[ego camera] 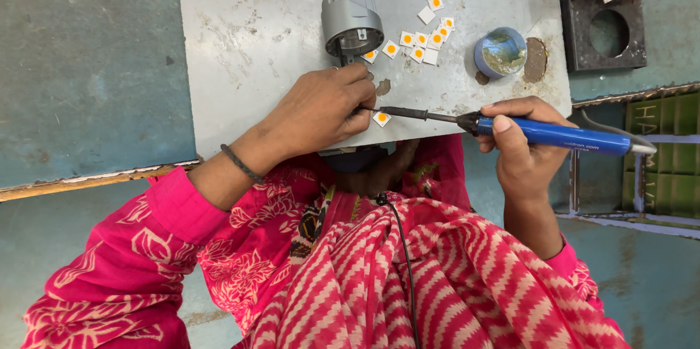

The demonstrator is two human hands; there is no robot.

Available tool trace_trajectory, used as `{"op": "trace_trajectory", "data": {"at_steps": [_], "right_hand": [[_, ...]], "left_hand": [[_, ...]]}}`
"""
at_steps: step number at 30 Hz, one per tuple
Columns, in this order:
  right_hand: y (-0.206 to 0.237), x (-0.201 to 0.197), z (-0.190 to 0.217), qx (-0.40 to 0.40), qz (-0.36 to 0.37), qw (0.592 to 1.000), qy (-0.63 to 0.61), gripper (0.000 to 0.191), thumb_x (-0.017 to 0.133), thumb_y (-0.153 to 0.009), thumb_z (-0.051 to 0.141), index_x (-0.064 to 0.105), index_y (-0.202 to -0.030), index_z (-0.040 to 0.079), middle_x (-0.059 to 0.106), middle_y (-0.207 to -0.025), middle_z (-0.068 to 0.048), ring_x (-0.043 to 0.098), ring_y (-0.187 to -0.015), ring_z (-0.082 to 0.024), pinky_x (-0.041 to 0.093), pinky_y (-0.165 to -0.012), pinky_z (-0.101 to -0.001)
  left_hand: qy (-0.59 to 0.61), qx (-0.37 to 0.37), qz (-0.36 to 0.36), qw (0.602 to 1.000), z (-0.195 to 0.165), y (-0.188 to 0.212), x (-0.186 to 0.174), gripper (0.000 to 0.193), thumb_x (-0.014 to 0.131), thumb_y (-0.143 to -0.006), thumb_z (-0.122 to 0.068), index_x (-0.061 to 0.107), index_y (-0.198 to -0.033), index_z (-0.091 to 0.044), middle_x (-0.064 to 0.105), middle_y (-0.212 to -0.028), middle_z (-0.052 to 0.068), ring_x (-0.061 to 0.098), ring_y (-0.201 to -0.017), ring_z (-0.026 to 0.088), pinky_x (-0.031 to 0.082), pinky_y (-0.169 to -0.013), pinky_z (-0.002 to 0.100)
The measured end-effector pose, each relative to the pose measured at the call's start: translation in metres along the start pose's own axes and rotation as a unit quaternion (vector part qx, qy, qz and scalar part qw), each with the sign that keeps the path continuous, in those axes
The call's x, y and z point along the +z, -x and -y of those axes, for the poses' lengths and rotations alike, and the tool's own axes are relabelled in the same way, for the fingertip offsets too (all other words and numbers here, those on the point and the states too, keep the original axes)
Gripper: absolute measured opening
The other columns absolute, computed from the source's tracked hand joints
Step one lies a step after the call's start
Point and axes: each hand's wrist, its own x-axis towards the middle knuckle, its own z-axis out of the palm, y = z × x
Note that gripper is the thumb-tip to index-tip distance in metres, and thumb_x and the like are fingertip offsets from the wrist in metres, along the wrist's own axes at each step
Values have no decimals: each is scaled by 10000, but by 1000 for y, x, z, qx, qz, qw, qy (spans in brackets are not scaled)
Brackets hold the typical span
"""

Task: The person solders small LED chips onto the wires of a lamp housing at a workbench. They position each LED chip against the housing, apply the soldering iron to the contacts, and place finished chips aside, working through the chips one at a time.

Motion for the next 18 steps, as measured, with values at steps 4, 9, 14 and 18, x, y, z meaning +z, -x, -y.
{"op": "trace_trajectory", "data": {"at_steps": [4,9,14,18], "right_hand": [[-2,0,2,8,6,1000,11,228,701,-1050,167,687,-1068,-59,672,-764,-101,621,-595,-112,492,-549,-211],[-4,-1,3,15,1,1000,12,238,708,-1045,171,687,-1068,-66,668,-762,-104,615,-586,-118,485,-547,-215],[-7,-6,3,-4,-19,999,-26,242,704,-1042,165,683,-1025,-76,677,-808,-113,630,-600,-128,495,-529,-223],[-7,-5,2,9,-13,1000,-13,244,704,-1038,161,681,-1006,-80,662,-758,-102,618,-582,-119,490,-531,-221]], "left_hand": [[-4,6,10,1000,2,-2,0,103,682,-865,-152,668,-906,-59,608,-964,102,661,-818,320,530,-698,461],[6,5,28,1000,3,-4,-3,124,684,-862,-161,673,-923,-53,613,-983,106,659,-827,329,528,-702,469],[4,6,34,999,2,-5,-3,137,688,-860,-166,673,-935,-52,612,-985,108,658,-828,331,526,-700,474],[3,11,36,999,2,-5,-4,145,687,-859,-164,672,-953,-55,611,-977,107,656,-830,332,522,-695,477]]}}
